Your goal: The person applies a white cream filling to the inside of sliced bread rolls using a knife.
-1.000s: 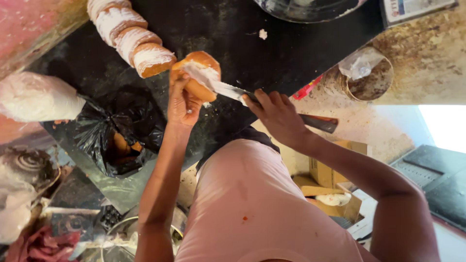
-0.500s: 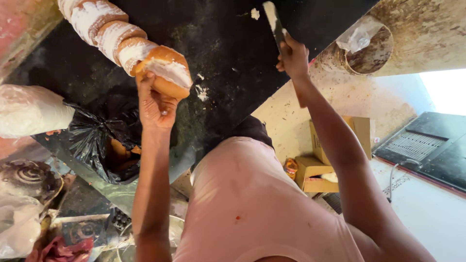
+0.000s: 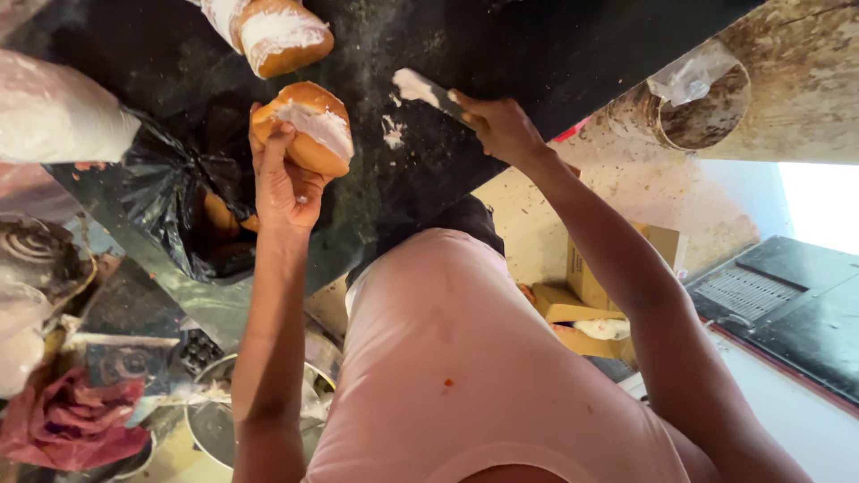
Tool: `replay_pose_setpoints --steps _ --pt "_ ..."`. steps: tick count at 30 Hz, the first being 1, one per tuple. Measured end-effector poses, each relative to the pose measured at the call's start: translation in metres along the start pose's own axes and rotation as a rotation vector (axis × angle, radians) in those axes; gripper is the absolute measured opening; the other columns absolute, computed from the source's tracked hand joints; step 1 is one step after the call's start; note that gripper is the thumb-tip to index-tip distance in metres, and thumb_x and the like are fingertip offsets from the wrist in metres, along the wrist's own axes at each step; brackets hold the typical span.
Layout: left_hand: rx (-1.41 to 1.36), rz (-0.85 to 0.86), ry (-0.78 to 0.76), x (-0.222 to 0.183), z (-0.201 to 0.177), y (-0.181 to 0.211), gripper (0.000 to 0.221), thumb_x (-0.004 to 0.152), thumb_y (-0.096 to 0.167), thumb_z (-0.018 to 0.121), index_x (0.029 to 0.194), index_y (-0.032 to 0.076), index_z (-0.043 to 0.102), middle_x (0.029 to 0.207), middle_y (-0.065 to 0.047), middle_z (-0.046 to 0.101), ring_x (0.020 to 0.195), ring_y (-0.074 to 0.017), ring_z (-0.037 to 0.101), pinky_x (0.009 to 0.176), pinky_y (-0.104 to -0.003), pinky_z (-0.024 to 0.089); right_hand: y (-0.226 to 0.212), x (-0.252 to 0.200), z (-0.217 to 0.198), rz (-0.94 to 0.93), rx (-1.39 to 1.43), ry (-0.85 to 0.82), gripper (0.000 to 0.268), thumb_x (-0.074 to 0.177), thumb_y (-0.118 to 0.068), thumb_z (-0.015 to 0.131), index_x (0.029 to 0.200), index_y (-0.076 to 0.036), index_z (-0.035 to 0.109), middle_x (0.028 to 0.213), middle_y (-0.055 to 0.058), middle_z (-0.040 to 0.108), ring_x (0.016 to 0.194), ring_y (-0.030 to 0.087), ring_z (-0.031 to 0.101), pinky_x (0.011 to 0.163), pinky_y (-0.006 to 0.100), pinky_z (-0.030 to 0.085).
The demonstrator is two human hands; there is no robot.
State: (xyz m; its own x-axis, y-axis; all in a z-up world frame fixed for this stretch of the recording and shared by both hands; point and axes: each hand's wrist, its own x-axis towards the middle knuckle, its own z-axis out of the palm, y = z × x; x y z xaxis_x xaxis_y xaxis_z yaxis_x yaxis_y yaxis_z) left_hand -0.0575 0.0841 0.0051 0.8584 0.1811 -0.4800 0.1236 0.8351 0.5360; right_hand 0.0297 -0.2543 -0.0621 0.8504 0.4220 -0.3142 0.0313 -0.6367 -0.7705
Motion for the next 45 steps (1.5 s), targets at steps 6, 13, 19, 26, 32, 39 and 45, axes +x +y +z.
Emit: replay_pose_setpoints --steps 6,13,19,26,32,39,45 --pt "-0.007 0.020 0.026 -0.011 -0.008 -0.002 0.081 0.091 0.011 0.075 0.157 0.029 0.031 0.144 -0.005 0.054 0.131 -0.0293 0.059 0.099 -0.053 0.060 -0.017 -0.033 0.027 -0.280 -0.164 -0.012 0.048 0.104 -0.019 0.060 0.152 -0.020 0.056 0.080 0.006 0.068 0.060 0.016 0.067 0.057 0.031 0.053" --pt "-0.049 0.009 -0.003 -0.016 -0.021 -0.006 0.083 0.092 0.009 0.072 0.160 0.028 0.029 0.145 -0.005 0.055 0.133 -0.0274 0.058 0.104 -0.052 0.058 -0.084 -0.089 -0.009 0.398 0.564 -0.392 0.051 0.103 -0.020 0.057 0.153 -0.010 0.049 0.074 0.002 0.056 0.053 0.008 0.053 0.048 0.025 0.043" --pt "-0.103 -0.061 -0.145 -0.025 -0.013 -0.024 0.083 0.091 0.010 0.070 0.160 0.029 0.029 0.146 -0.007 0.054 0.131 -0.0303 0.060 0.100 -0.054 0.059 -0.132 -0.091 -0.008 -0.013 0.353 -0.180 0.049 0.105 -0.009 0.057 0.153 -0.015 0.049 0.084 0.003 0.064 0.064 0.012 0.058 0.061 0.028 0.054" --pt "-0.152 -0.104 -0.166 -0.025 0.009 -0.045 0.081 0.091 0.016 0.069 0.160 0.029 0.028 0.147 -0.006 0.052 0.130 -0.0299 0.060 0.095 -0.054 0.060 -0.151 -0.088 0.025 -0.467 -0.517 0.218 0.069 0.085 0.006 0.058 0.150 -0.020 0.058 0.120 0.013 0.054 0.105 0.033 0.054 0.089 0.046 0.049" --pt "-0.166 0.010 -0.139 -0.006 0.006 -0.033 0.079 0.093 0.019 0.068 0.160 0.026 0.027 0.149 -0.008 0.050 0.129 -0.0303 0.059 0.095 -0.053 0.060 -0.127 -0.113 0.015 -0.494 -0.739 0.220 0.064 0.090 0.001 0.059 0.152 -0.017 0.057 0.124 0.015 0.049 0.105 0.035 0.051 0.093 0.049 0.047" --pt "-0.121 0.072 -0.305 0.003 -0.004 -0.012 0.068 0.099 0.037 0.066 0.156 0.027 0.032 0.150 -0.003 0.054 0.131 -0.0239 0.062 0.102 -0.045 0.059 -0.097 -0.122 -0.024 -0.393 -0.403 0.247 0.058 0.095 0.002 0.057 0.149 -0.017 0.053 0.117 0.014 0.055 0.098 0.027 0.059 0.085 0.040 0.052" --pt "0.032 0.191 -0.392 0.028 0.002 -0.060 0.042 0.116 0.024 0.069 0.145 0.000 0.051 0.132 -0.010 0.063 0.117 -0.0185 0.063 0.103 -0.034 0.056 -0.092 -0.079 -0.022 -0.065 0.531 0.155 0.050 0.110 -0.012 0.047 0.159 -0.011 0.036 0.104 0.008 0.063 0.069 0.009 0.054 0.055 0.023 0.046"
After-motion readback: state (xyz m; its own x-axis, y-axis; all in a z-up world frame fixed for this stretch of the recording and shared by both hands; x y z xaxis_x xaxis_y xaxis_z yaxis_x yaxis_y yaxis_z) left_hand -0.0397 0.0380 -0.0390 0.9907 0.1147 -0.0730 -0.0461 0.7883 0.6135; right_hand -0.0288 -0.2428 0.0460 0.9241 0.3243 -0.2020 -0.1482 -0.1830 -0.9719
